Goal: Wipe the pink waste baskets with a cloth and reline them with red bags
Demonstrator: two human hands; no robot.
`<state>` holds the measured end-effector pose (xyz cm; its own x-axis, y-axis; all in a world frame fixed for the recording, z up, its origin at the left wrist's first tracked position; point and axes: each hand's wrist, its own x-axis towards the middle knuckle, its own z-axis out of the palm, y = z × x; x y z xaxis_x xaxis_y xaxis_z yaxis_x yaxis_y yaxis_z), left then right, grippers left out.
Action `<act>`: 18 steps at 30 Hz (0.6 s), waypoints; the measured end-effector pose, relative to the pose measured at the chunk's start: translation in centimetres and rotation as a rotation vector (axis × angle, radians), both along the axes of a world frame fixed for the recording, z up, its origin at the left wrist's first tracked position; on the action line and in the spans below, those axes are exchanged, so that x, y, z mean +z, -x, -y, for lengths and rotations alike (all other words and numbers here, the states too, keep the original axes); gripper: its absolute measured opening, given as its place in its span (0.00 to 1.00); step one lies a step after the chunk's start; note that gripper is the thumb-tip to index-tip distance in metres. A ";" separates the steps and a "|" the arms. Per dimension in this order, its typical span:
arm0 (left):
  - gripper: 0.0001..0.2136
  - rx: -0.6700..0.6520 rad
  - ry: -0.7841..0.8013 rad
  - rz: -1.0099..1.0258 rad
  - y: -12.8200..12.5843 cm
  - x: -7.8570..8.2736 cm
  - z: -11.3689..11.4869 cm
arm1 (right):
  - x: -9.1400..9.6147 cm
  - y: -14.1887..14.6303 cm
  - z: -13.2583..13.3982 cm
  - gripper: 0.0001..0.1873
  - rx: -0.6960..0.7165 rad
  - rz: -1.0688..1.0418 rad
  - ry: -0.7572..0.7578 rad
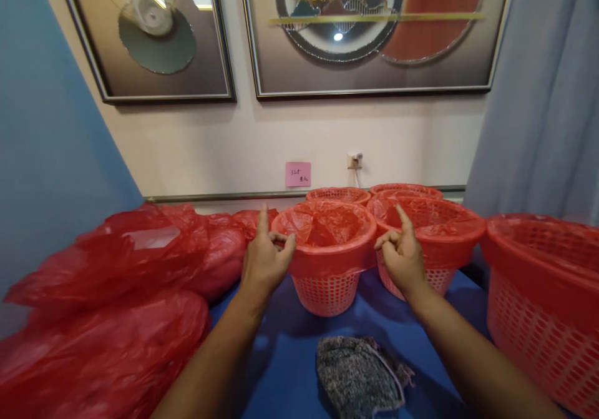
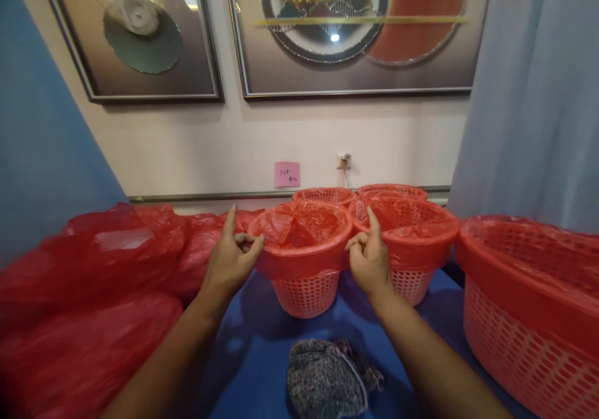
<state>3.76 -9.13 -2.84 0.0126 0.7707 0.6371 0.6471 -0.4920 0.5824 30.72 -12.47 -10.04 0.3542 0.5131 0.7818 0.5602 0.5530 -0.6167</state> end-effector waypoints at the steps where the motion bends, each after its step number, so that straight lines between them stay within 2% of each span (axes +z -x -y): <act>1: 0.40 0.007 -0.016 -0.004 -0.1 -0.2 0.0 | -1.1 0.3 0.0 0.42 0.020 -0.055 0.000; 3: 0.32 0.009 -0.112 -0.052 -0.3 -0.7 0.2 | -3.6 1.2 0.0 0.37 0.059 -0.169 0.018; 5: 0.21 -0.010 -0.282 -0.152 -0.8 -1.4 0.7 | -6.5 2.2 -0.1 0.34 0.094 -0.255 0.055; 7: 0.17 -0.067 -0.427 -0.293 -1.5 -2.3 1.5 | -9.5 3.2 -0.3 0.31 0.112 -0.319 0.113; 11: 0.29 -0.192 -0.453 -0.587 -2.9 -3.9 2.6 | -14.1 4.2 -0.7 0.28 0.185 -0.309 0.297; 12: 0.29 -0.189 -0.455 -0.634 -3.0 -4.1 2.5 | -14.7 4.2 -0.9 0.28 0.208 -0.290 0.338; 14: 0.22 -0.158 -0.485 -0.666 -2.9 -4.2 2.1 | -15.4 3.9 -1.2 0.28 0.227 -0.269 0.392; 16: 0.13 -0.142 -0.534 -0.647 -2.4 -3.7 1.5 | -15.5 3.6 -1.4 0.28 0.220 -0.272 0.415; 18: 0.09 -0.145 -0.590 -0.606 -1.7 -2.9 1.3 | -15.4 3.4 -1.6 0.27 0.221 -0.275 0.427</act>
<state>5.50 -10.39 -5.78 0.5531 0.2799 0.7847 0.6711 -0.7078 -0.2205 27.34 -10.88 -25.40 0.3635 0.8498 0.3816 0.2460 0.3075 -0.9192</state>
